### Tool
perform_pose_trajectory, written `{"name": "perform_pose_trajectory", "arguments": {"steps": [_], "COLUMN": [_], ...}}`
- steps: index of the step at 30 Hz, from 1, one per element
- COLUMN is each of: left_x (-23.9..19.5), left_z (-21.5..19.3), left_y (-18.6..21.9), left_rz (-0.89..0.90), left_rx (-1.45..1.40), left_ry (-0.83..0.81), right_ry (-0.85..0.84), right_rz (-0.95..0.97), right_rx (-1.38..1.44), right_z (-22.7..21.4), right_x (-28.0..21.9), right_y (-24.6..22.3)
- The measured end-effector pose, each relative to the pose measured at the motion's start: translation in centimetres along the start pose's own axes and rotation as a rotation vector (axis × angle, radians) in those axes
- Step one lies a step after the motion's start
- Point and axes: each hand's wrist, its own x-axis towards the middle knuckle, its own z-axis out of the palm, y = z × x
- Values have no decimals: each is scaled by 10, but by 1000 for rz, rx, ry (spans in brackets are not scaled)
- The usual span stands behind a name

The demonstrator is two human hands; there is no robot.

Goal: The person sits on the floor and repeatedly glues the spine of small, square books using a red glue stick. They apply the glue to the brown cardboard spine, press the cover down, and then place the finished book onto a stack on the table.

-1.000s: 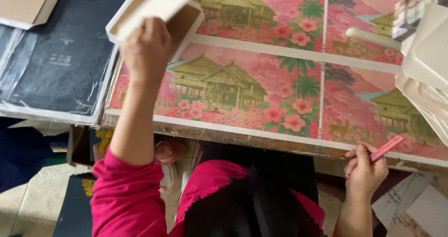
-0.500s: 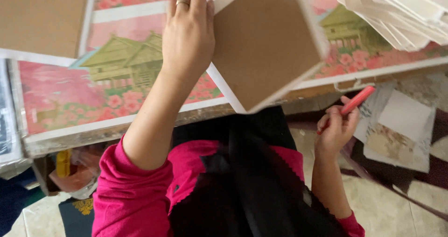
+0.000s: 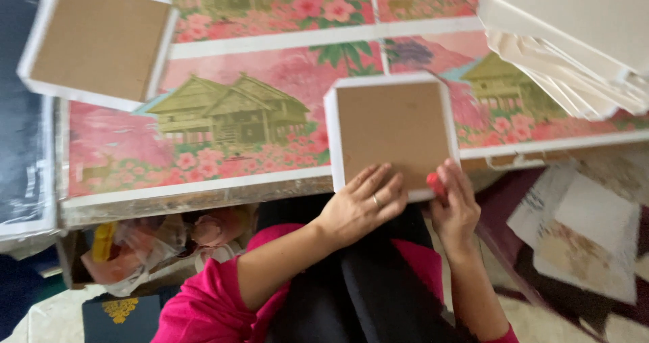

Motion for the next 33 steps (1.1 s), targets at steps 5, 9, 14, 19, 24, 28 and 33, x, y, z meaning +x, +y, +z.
{"name": "perform_pose_trajectory", "arguments": {"steps": [5,9,14,19,24,28,33], "left_x": [-4,6,14,18,40,26,27], "left_z": [-6,-8,1,15,-4,26,38], "left_y": [-16,-22,-21,-14,-20,-16,-15], "left_rz": [43,39,-60,-107,-134,-193,-214], "left_rx": [-19,-71,-99,-10,-26,-70,-12], "left_ry": [141,185,198,192,166,65,15], "right_ry": [-183,-294,-281,-236,-242,-237,-183], "right_rz": [-2,60,401,534,648,347,641], "right_rx": [248,313,588,693,676,142,173], "right_z": [-3,-2,11,8,-1,-22,-33], "right_x": [15,10,10,12,29,29,24], "right_y": [-1,30,37,13,-5,8,-12]}}
